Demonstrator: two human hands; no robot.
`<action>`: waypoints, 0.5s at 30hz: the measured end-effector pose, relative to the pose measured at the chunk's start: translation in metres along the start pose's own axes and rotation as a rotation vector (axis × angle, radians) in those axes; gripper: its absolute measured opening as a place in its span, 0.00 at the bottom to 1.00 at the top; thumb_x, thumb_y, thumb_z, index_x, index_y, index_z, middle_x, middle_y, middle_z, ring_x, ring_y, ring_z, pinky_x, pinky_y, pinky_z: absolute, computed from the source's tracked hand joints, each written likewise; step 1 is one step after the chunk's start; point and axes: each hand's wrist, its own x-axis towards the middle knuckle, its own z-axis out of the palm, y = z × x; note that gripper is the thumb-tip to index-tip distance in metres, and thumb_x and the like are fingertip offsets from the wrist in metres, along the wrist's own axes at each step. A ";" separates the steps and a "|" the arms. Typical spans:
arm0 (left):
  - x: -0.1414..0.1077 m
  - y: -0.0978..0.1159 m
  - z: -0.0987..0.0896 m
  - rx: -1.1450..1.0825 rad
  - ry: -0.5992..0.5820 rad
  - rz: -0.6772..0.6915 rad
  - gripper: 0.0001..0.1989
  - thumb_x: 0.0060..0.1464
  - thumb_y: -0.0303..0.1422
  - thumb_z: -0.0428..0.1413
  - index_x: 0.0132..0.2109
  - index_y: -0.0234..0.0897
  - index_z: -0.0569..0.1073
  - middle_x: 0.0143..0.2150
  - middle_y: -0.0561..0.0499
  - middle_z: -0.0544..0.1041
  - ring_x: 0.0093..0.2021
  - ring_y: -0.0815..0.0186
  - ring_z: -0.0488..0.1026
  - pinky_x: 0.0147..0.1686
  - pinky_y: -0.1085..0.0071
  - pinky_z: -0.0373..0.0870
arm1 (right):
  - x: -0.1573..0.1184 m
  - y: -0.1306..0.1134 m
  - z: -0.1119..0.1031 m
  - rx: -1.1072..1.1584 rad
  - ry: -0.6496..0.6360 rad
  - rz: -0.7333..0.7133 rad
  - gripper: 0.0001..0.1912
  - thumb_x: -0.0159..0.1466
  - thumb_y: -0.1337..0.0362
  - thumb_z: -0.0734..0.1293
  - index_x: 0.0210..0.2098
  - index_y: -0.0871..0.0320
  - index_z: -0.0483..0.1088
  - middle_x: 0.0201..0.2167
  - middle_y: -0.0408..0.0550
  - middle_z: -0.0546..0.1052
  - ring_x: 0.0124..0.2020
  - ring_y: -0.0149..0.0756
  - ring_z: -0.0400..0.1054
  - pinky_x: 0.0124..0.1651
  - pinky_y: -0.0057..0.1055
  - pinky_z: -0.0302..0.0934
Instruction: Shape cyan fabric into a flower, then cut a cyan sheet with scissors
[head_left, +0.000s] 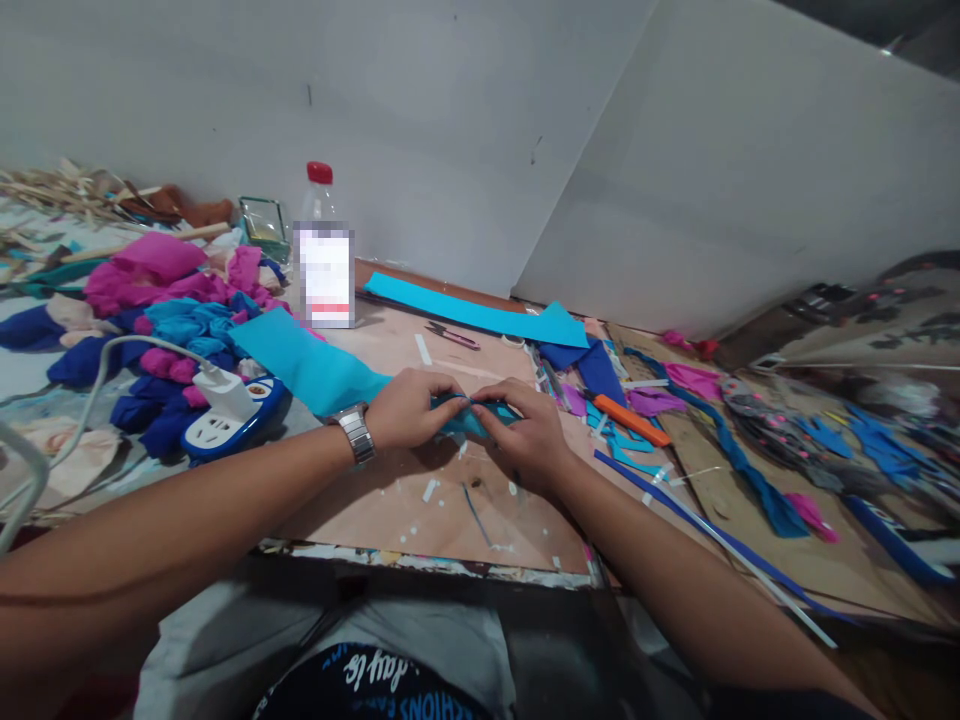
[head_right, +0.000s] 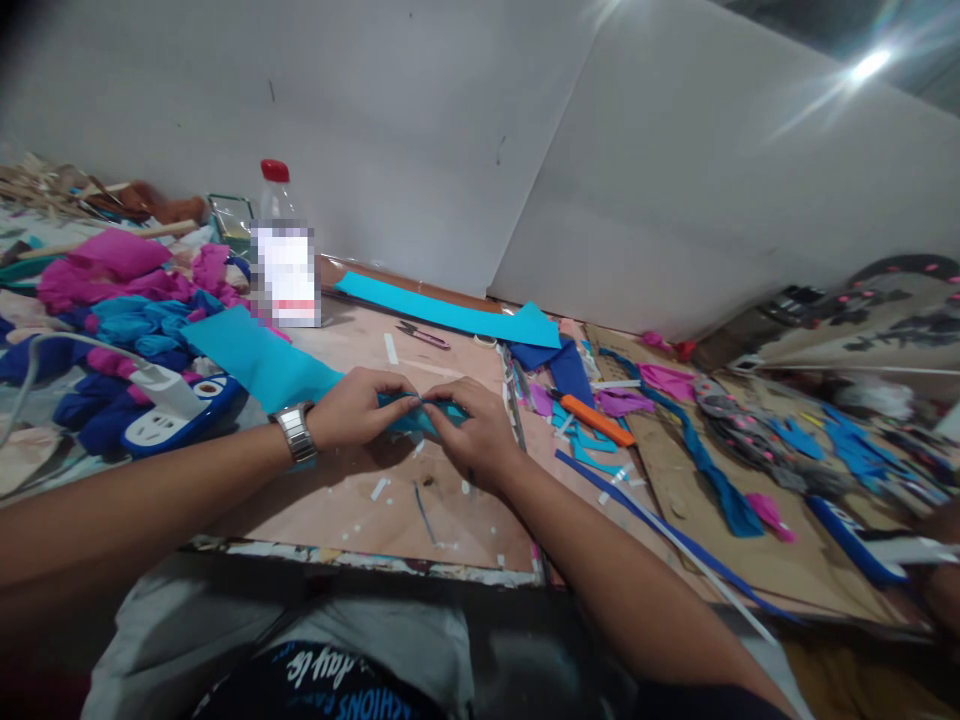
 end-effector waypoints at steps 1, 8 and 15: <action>0.000 0.000 0.000 0.001 -0.005 -0.005 0.15 0.65 0.40 0.53 0.40 0.37 0.81 0.36 0.49 0.83 0.36 0.63 0.76 0.36 0.70 0.65 | 0.000 0.000 0.000 -0.003 -0.002 0.003 0.03 0.65 0.65 0.70 0.38 0.54 0.77 0.36 0.47 0.82 0.38 0.39 0.75 0.45 0.38 0.69; 0.000 -0.002 0.002 0.031 -0.009 -0.056 0.18 0.64 0.41 0.52 0.31 0.35 0.77 0.27 0.50 0.77 0.29 0.66 0.70 0.29 0.71 0.60 | 0.000 0.004 0.001 -0.004 0.005 -0.026 0.03 0.65 0.65 0.70 0.38 0.53 0.77 0.35 0.47 0.82 0.38 0.39 0.75 0.46 0.39 0.69; 0.002 -0.002 0.002 -0.133 -0.029 -0.127 0.12 0.59 0.34 0.53 0.37 0.34 0.81 0.33 0.49 0.81 0.34 0.65 0.74 0.34 0.71 0.68 | 0.002 0.002 0.000 0.032 0.013 -0.081 0.04 0.64 0.68 0.70 0.38 0.53 0.77 0.36 0.46 0.82 0.38 0.39 0.76 0.45 0.39 0.70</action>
